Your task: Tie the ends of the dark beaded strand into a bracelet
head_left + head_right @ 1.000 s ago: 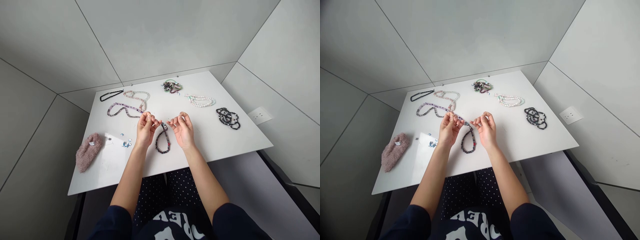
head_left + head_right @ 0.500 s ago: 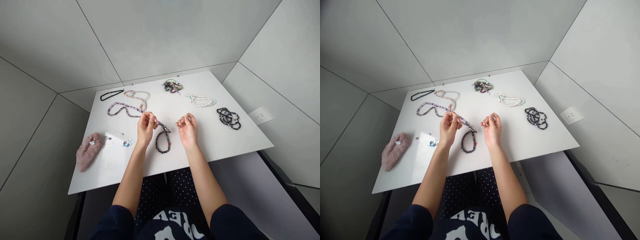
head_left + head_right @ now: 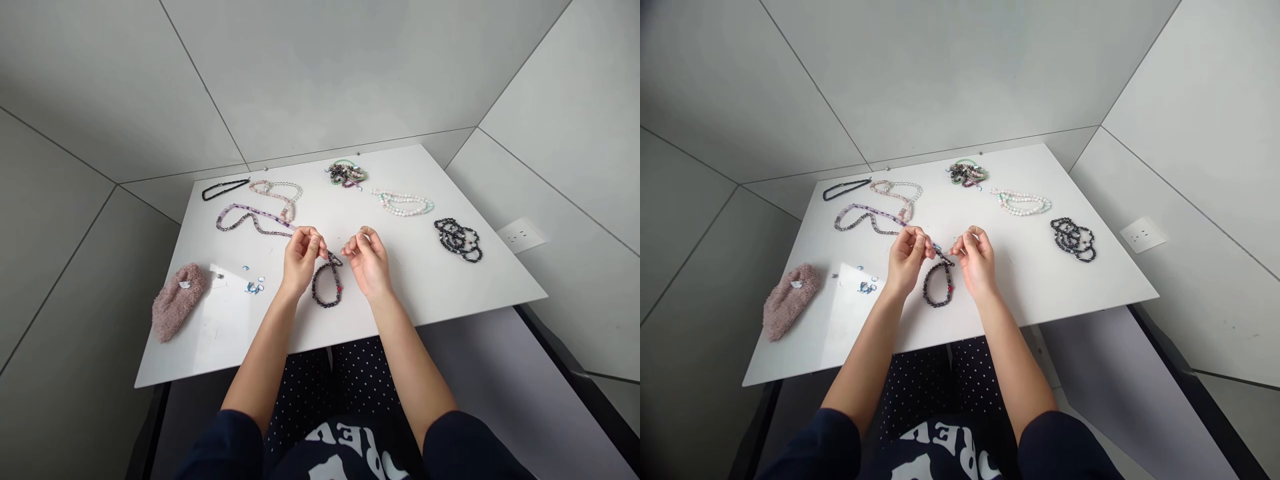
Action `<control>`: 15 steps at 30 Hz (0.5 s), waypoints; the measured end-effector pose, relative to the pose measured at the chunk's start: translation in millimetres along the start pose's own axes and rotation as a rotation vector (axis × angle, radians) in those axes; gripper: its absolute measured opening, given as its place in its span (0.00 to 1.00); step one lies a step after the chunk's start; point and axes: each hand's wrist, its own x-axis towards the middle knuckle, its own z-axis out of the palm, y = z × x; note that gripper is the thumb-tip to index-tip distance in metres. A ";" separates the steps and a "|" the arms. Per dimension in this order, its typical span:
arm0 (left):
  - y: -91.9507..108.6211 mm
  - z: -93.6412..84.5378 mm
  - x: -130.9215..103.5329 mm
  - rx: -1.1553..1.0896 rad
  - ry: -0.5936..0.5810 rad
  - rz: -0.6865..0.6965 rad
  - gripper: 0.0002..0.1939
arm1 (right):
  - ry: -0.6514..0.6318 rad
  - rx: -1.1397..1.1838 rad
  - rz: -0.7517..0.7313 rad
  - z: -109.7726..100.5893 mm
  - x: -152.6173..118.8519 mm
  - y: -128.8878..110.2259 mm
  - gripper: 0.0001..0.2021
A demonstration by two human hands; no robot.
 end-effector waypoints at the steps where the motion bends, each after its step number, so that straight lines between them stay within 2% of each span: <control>1: -0.2 1.5 -1.2 -0.001 -0.015 -0.018 0.18 | -0.040 -0.002 0.022 1.4 -1.3 0.3 0.14; 5: 0.0 4.7 -3.8 -0.005 -0.049 -0.063 0.18 | -0.126 -0.013 0.069 3.6 -3.7 2.0 0.13; 15: 3.8 -6.1 4.6 -0.033 0.036 0.005 0.18 | 0.104 -0.030 -0.084 -10.2 6.9 2.9 0.14</control>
